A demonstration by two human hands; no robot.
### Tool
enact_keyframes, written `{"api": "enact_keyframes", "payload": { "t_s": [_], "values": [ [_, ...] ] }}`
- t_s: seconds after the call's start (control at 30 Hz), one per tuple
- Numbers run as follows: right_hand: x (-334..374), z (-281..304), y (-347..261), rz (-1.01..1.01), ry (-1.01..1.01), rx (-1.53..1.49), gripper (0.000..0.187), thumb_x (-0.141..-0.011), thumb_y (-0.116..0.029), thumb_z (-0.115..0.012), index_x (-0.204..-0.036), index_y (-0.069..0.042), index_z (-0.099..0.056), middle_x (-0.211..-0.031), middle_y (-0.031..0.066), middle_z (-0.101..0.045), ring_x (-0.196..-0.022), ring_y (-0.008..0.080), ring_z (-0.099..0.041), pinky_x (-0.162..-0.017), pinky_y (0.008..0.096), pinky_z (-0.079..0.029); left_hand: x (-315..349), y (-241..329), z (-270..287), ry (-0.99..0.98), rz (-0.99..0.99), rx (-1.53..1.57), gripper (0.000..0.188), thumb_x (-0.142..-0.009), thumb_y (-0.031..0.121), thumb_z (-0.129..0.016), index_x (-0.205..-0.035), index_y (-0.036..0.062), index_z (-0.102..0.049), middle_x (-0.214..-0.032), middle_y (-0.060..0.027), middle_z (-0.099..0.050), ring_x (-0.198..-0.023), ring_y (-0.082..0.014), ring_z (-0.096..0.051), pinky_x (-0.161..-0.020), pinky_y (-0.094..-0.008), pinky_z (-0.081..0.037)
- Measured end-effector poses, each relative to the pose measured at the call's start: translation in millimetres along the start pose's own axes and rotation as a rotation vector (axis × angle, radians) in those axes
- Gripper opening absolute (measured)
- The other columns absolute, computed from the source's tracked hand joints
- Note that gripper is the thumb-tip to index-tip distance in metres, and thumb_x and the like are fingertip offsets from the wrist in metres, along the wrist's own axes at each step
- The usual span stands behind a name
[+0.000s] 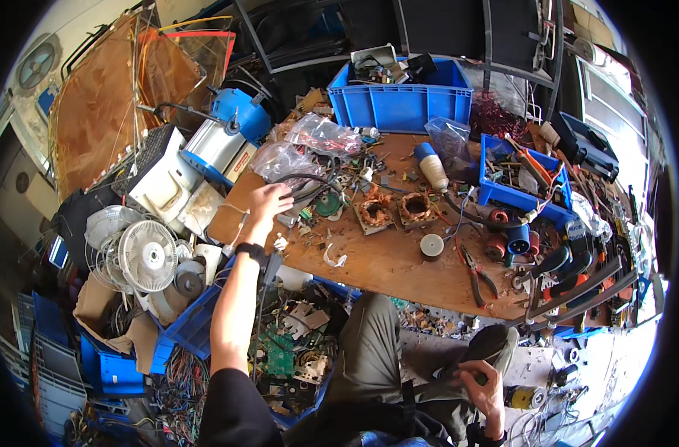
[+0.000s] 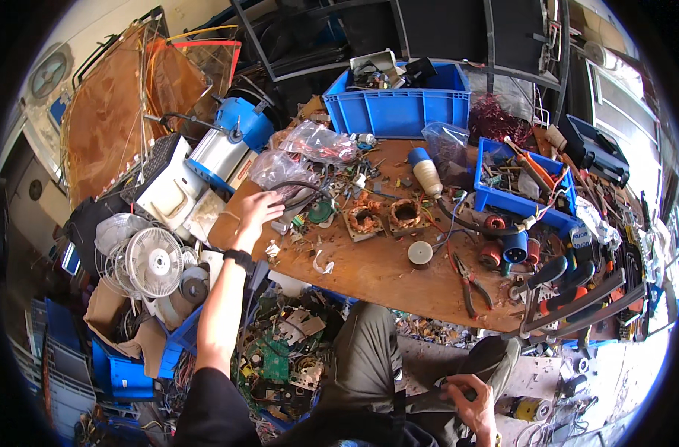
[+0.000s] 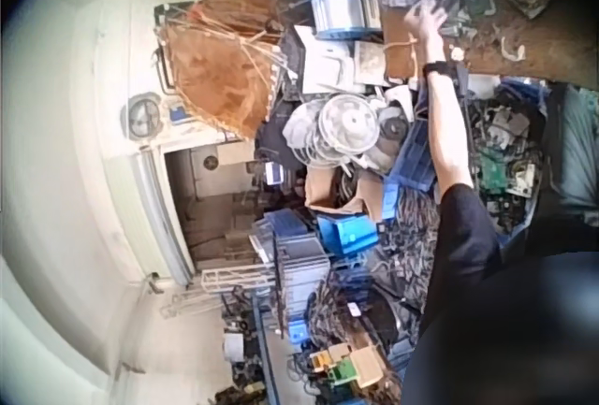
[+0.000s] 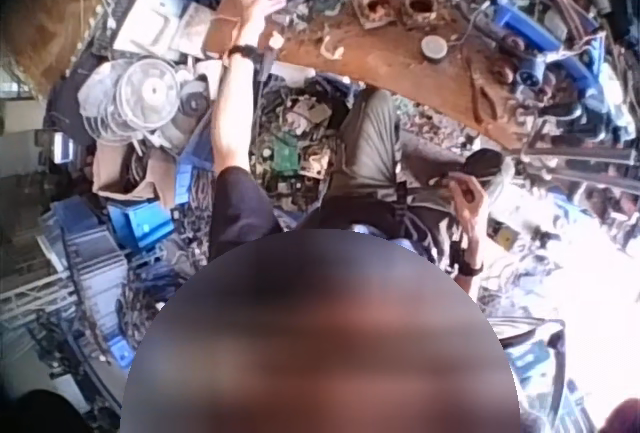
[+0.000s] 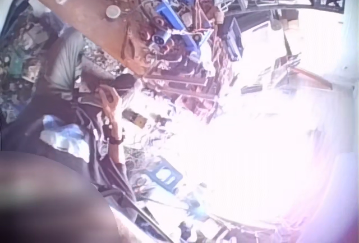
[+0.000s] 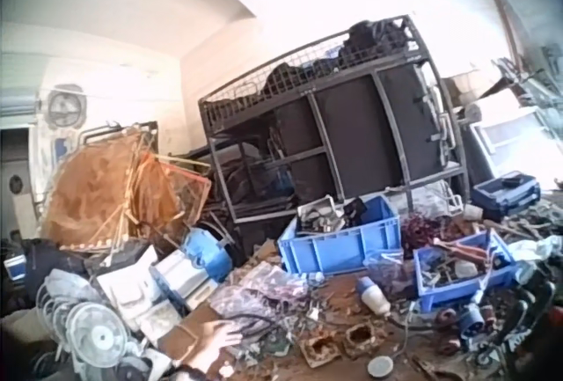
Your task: Assembling an industrial electrical connector onto a thick cable.
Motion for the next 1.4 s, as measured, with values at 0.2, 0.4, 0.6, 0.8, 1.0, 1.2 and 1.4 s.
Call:
{"api": "enact_keyframes", "payload": {
  "t_s": [0.2,0.4,0.6,0.8,1.0,1.2,1.4],
  "values": [
    [9,14,3,-0.004,0.029,0.006,0.020,-0.102,-0.005,-0.073,-0.120,0.003,-0.075,-0.097,0.0133,-0.084,-0.087,0.0187,-0.082,-0.083,0.0307,-0.062,79,14,-102,-0.304,-0.117,-0.045,0.035,-0.110,0.018,-0.072,-0.136,-0.0047,-0.070,-0.127,-0.0190,-0.078,-0.108,-0.0262,-0.080,-0.093,-0.0376,-0.067],
    [10,19,-19,0.126,0.046,0.018,0.022,-0.102,-0.005,-0.075,-0.122,0.003,-0.075,-0.103,0.0153,-0.084,-0.089,0.0203,-0.083,-0.083,0.0312,-0.063,141,50,-235,-0.529,-0.509,-0.328,0.026,-0.105,0.009,-0.074,-0.129,-0.0018,-0.076,-0.121,-0.0145,-0.083,-0.105,-0.0179,-0.080,-0.094,-0.0312,-0.064],
    [25,27,-26,0.168,0.104,0.011,0.024,-0.101,-0.007,-0.076,-0.124,0.000,-0.076,-0.101,0.0124,-0.084,-0.092,0.0207,-0.084,-0.083,0.0315,-0.063,143,56,-333,-0.572,-0.585,-0.427,0.031,-0.100,0.008,-0.078,-0.129,-0.0019,-0.075,-0.117,-0.0188,-0.082,-0.102,-0.0251,-0.082,-0.090,-0.0352,-0.065],
    [41,43,-17,0.166,0.135,-0.058,0.023,-0.102,-0.010,-0.077,-0.123,-0.001,-0.077,-0.099,0.0101,-0.085,-0.091,0.0193,-0.084,-0.083,0.0314,-0.062,172,66,-387,-0.656,-0.835,-0.510,0.030,-0.099,0.012,-0.078,-0.126,0.0002,-0.076,-0.120,-0.0226,-0.080,-0.107,-0.0358,-0.080,-0.096,-0.0433,-0.064],
    [46,53,-10,0.168,0.089,-0.045,0.023,-0.104,-0.013,-0.077,-0.124,-0.003,-0.077,-0.105,0.0098,-0.084,-0.090,0.0191,-0.084,-0.083,0.0312,-0.063,196,57,-438,-0.747,-0.976,-0.604,0.033,-0.102,0.011,-0.070,-0.130,-0.0058,-0.072,-0.122,-0.0278,-0.077,-0.110,-0.0433,-0.074,-0.099,-0.0494,-0.060],
    [53,60,-5,0.154,0.087,-0.082,0.023,-0.105,-0.014,-0.074,-0.126,-0.002,-0.076,-0.103,0.0090,-0.084,-0.091,0.0190,-0.084,-0.084,0.0306,-0.063,182,70,-435,-0.631,-1.031,-0.653,0.028,-0.104,0.013,-0.071,-0.125,-0.0060,-0.077,-0.117,-0.0232,-0.079,-0.097,-0.0397,-0.077,-0.088,-0.0445,-0.063],
    [48,64,-4,0.136,0.053,-0.116,0.024,-0.107,-0.015,-0.073,-0.127,-0.002,-0.076,-0.102,0.0097,-0.084,-0.089,0.0171,-0.083,-0.083,0.0298,-0.062,154,108,-392,-0.272,-1.009,-0.467,0.021,-0.106,0.013,-0.074,-0.123,0.0014,-0.079,-0.098,-0.0147,-0.079,-0.080,-0.0210,-0.077,-0.070,-0.0352,-0.062]
  ]
}}
Point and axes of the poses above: each hand's wrist, its own x-axis away from the middle knuckle, its own z-axis out of the back of the hand, y = z × x, the point moved 2 cm from there along -x, towards the middle knuckle
